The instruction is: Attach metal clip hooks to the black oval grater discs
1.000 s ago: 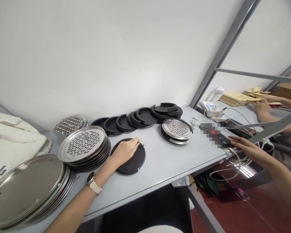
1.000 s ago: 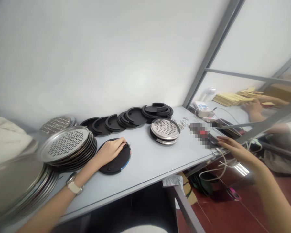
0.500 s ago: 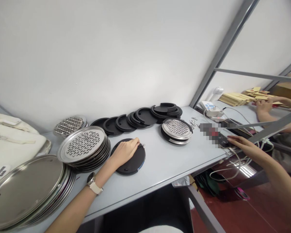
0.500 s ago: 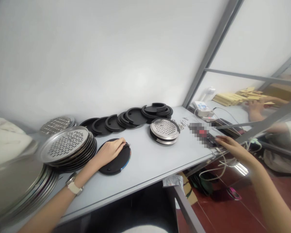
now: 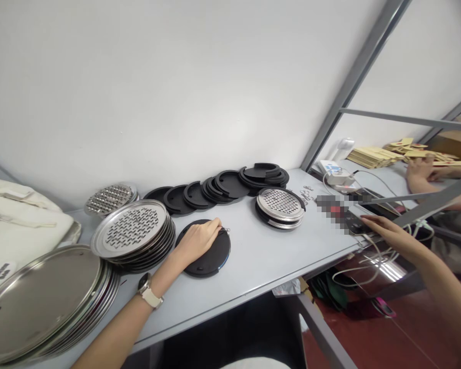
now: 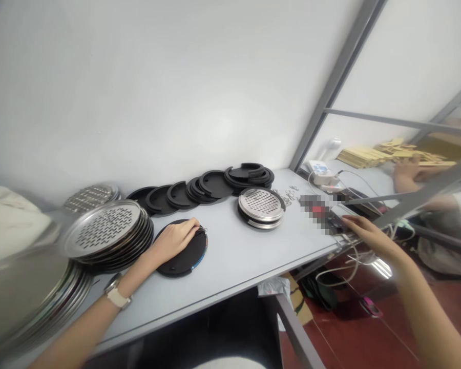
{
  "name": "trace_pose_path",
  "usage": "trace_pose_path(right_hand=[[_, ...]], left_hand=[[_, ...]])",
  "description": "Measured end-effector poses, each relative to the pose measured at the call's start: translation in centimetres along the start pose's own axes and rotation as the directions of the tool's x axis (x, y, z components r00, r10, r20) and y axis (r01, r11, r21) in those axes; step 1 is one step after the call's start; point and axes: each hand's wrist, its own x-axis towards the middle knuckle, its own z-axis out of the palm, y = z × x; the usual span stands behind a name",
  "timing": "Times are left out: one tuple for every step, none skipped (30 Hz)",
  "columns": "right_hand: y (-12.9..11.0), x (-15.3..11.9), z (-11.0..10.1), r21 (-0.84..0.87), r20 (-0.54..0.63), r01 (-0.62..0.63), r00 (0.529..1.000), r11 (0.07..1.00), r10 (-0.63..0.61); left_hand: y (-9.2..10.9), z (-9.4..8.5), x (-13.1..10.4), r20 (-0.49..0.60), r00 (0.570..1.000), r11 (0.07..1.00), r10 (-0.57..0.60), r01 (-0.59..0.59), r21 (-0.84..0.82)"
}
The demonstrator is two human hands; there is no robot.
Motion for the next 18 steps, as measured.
trace_pose_path(right_hand=[[0.3,0.2,-0.1,0.003,0.020,-0.012,1.000,1.000,0.012],[0.7,0.4,-0.1,0.012,0.035,-0.019,0.999,1.000,0.019],[0.9,0.5,-0.1,0.019,0.036,-0.023,0.999,1.000,0.022],[1.1,0.7,-0.1,0.025,0.034,-0.024,0.999,0.999,0.023],[1.2,0.7,-0.1,0.031,0.036,-0.025,0.999,0.999,0.024],[1.2,0.8,-0.2,0.036,0.039,-0.026,0.999,0.999,0.024],[1.1,0.7,-0.2,0.038,0.041,-0.028,0.999,0.999,0.027],[1.0,0.7,-0.2,0.039,0.043,-0.033,0.999,0.999,0.031],[0.9,0.6,-0.2,0.039,0.046,-0.036,0.998,0.999,0.034],[0.8,0.5,-0.2,0.041,0.048,-0.038,0.998,0.998,0.036],[0.6,0.4,-0.2,0.045,0.047,-0.038,0.998,0.998,0.036],[0.4,0.3,-0.2,0.048,0.045,-0.038,0.998,0.998,0.036],[0.2,0.2,-0.2,0.050,0.047,-0.036,0.998,0.998,0.034],[0.0,0.1,-0.2,0.051,0.049,-0.034,0.998,0.998,0.031],[-0.3,-0.1,-0.2,0.049,0.051,-0.029,0.998,0.998,0.027],[-0.6,-0.3,-0.2,0.045,0.056,-0.023,0.998,0.999,0.021],[-1.0,-0.5,-0.2,0.038,0.047,-0.016,0.999,0.999,0.014],[-1.4,-0.7,-0.1,0.029,0.031,-0.010,0.999,1.000,0.009]], left_hand=[[0.0,0.0,0.0,-0.001,1.000,1.000,-0.001,0.001,0.001],[0.0,0.0,0.0,-0.003,1.000,1.000,-0.001,0.001,0.001],[0.0,0.0,0.0,-0.003,1.000,1.000,-0.002,0.002,-0.001],[0.0,0.0,0.0,-0.004,1.000,1.000,-0.004,0.004,-0.004],[0.0,0.0,0.0,-0.004,1.000,1.000,-0.006,0.006,-0.007],[0.1,-0.1,0.0,-0.003,1.000,1.000,-0.007,0.007,-0.011],[0.1,-0.1,0.0,-0.002,1.000,1.000,-0.008,0.008,-0.014],[0.1,-0.1,0.0,0.000,1.000,1.000,-0.009,0.009,-0.015],[0.1,-0.2,0.0,0.001,1.000,1.000,-0.009,0.009,-0.016],[0.1,-0.2,0.0,0.002,1.000,1.000,-0.009,0.009,-0.016],[0.1,-0.2,0.0,0.004,1.000,1.000,-0.010,0.010,-0.016],[0.1,-0.2,0.0,0.005,1.000,1.000,-0.013,0.013,-0.016],[0.1,-0.2,0.0,0.008,1.000,1.000,-0.015,0.015,-0.015],[0.1,-0.1,0.0,0.009,1.000,1.000,-0.017,0.017,-0.014],[0.1,-0.1,0.0,0.010,1.000,1.000,-0.017,0.017,-0.013],[0.1,-0.1,0.0,0.009,1.000,1.000,-0.016,0.016,-0.012],[0.1,0.0,0.0,0.007,1.000,1.000,-0.014,0.014,-0.013],[0.1,0.0,0.0,0.005,1.000,1.000,-0.011,0.011,-0.014]])
